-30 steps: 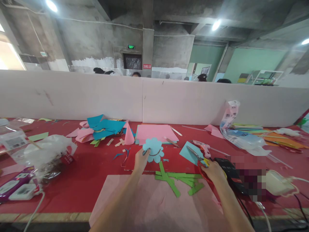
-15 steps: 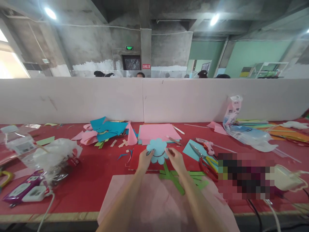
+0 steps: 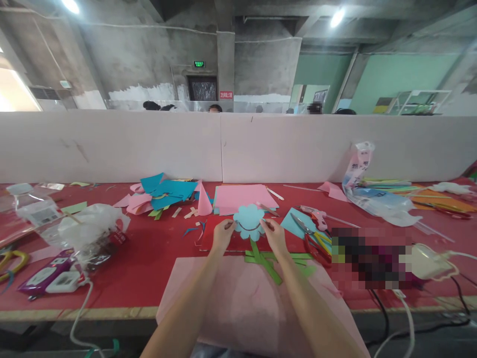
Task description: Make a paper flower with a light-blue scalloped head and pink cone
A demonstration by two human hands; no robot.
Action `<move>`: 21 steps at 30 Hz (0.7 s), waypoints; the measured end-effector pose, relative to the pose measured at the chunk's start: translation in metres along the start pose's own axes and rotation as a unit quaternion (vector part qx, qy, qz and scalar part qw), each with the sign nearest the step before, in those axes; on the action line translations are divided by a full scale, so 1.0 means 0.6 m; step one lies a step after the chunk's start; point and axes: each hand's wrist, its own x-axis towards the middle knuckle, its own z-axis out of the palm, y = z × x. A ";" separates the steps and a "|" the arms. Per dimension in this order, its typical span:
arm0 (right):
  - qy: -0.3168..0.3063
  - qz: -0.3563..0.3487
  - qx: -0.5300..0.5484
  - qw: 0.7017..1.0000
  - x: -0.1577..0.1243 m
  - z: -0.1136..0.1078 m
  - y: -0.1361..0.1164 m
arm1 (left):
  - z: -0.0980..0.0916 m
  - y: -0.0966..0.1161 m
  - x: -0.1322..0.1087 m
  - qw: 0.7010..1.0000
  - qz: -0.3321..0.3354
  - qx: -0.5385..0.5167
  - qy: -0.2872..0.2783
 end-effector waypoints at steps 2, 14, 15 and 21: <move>0.001 -0.011 -0.001 1.000 -0.003 0.000 -0.004 | 0.001 -0.005 0.003 1.000 0.010 0.005 -0.001; -0.035 -0.015 0.051 0.998 -0.009 0.006 -0.024 | 0.006 -0.007 0.001 0.998 -0.002 -0.039 -0.047; -0.040 -0.015 0.050 0.998 -0.010 0.007 -0.025 | 0.006 -0.007 0.002 0.998 -0.006 -0.044 -0.044; -0.042 -0.040 0.015 0.998 -0.013 0.010 -0.021 | 0.007 -0.016 0.007 0.997 -0.004 -0.068 -0.047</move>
